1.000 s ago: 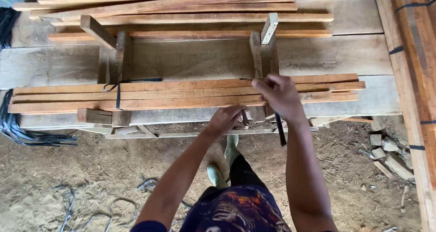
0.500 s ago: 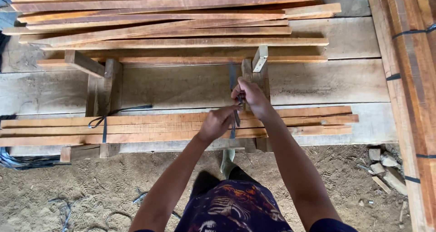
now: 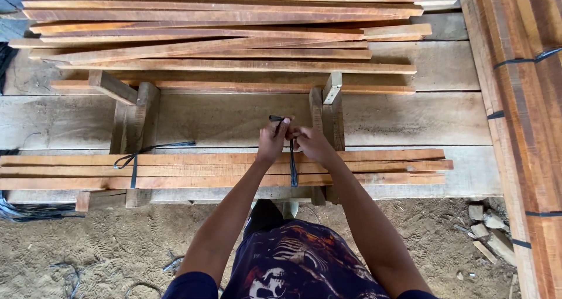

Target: Bundling thin wooden planks together using rubber strips on a workbench.

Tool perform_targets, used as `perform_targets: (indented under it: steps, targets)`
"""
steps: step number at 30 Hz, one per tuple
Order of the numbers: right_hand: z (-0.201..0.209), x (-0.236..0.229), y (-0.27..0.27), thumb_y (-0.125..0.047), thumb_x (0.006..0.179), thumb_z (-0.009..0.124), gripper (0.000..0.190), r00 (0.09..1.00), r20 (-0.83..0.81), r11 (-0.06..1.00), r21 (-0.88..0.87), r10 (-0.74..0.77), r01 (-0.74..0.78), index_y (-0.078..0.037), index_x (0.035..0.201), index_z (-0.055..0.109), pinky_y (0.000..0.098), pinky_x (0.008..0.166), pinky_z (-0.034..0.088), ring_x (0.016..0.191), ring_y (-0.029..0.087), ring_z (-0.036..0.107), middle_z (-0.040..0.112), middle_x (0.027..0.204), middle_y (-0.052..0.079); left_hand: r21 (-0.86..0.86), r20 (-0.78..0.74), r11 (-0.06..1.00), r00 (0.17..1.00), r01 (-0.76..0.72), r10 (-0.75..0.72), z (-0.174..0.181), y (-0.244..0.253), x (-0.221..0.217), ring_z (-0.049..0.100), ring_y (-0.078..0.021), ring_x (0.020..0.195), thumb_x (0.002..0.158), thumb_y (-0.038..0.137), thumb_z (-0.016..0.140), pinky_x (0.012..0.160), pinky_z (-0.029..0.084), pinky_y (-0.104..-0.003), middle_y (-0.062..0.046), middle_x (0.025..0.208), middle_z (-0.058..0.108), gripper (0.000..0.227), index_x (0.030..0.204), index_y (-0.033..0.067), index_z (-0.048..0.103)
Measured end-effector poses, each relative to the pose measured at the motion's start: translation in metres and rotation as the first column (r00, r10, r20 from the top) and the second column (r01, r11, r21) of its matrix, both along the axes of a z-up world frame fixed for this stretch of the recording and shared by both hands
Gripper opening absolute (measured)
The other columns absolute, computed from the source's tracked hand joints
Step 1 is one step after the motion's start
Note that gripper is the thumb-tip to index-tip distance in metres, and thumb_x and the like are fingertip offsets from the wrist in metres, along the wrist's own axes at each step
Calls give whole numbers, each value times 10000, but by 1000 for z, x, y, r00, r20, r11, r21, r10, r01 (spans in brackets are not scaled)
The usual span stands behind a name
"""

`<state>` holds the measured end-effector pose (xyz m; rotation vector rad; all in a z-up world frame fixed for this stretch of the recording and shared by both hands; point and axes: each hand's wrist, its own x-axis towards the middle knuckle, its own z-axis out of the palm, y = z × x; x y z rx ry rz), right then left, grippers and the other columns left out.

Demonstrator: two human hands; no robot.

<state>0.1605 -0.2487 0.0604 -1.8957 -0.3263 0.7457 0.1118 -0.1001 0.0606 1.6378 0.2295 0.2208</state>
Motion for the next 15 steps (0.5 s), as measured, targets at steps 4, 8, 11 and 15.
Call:
perform_targets:
  steps: [4,8,11,15]
  targets:
    - [-25,13,-2,-189,905,548,289,998,39,999,2,42,-42,-12,1099,667,499,810,501,860,313,610,649,913,181,10,59,1000,998,26,-26,19,-3,8,716,-196,679,1106,277,580,691,556,-365,-137,701,737,397,821,41,724]
    - [11,0,-5,-164,903,618,165,995,-94,998,51,46,-41,-21,937,694,457,786,494,803,264,594,650,847,156,159,35,983,995,87,-94,23,6,6,731,-295,683,1127,217,527,681,580,-420,-186,723,722,411,822,2,700]
    - [32,-2,-8,-138,873,682,160,984,-179,995,96,23,-6,-82,769,575,377,691,435,690,202,505,527,737,98,221,-38,966,991,133,-128,37,4,-5,719,-399,827,1121,267,504,756,557,-539,-237,862,708,304,1033,3,624]
    - [7,7,-16,-131,910,760,374,959,-246,971,156,-138,180,-92,588,574,319,517,386,489,147,424,465,540,74,131,-7,978,987,163,-163,-2,10,-9,663,-346,1119,1122,311,523,979,516,-511,-184,1166,642,527,1528,45,317]
